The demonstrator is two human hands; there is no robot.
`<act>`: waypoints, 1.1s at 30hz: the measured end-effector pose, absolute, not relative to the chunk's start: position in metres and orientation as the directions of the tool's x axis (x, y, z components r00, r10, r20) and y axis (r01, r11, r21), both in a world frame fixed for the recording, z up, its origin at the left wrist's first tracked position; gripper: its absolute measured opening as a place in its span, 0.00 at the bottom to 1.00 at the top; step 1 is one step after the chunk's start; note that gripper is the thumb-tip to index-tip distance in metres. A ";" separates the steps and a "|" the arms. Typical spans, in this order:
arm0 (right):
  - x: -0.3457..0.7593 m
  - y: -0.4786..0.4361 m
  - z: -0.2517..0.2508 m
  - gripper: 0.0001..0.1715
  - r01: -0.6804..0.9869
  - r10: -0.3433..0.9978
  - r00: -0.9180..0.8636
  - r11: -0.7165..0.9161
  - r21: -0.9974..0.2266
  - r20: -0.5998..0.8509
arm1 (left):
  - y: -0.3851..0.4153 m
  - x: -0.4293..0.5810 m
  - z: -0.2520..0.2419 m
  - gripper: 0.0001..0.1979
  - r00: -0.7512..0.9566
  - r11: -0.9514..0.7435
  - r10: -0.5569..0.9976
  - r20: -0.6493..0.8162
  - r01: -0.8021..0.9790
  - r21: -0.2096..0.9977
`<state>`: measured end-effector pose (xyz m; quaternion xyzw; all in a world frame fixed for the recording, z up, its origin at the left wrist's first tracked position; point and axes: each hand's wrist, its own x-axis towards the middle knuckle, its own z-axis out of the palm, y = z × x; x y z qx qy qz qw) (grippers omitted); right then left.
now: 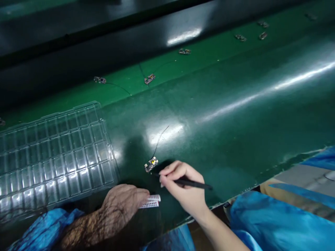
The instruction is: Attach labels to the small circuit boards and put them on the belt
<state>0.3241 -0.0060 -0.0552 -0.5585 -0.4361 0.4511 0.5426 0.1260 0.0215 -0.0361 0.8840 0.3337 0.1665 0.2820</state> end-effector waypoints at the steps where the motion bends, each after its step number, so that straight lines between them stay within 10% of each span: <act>1: 0.326 0.001 -0.054 0.13 -0.001 0.969 0.239 -0.067 -0.998 -0.066 | 0.023 0.127 -0.034 0.09 0.743 -0.690 0.649 0.165 0.484 0.538; 7: 0.329 0.017 -0.055 0.11 0.107 0.975 0.207 -0.098 -0.989 -0.075 | 0.027 0.135 -0.039 0.10 0.760 -0.791 0.603 0.241 0.533 0.299; 33: 0.330 0.015 -0.056 0.10 0.275 0.991 0.129 0.005 -0.961 0.042 | 0.034 0.137 -0.040 0.10 0.804 -0.806 0.573 0.158 0.518 0.287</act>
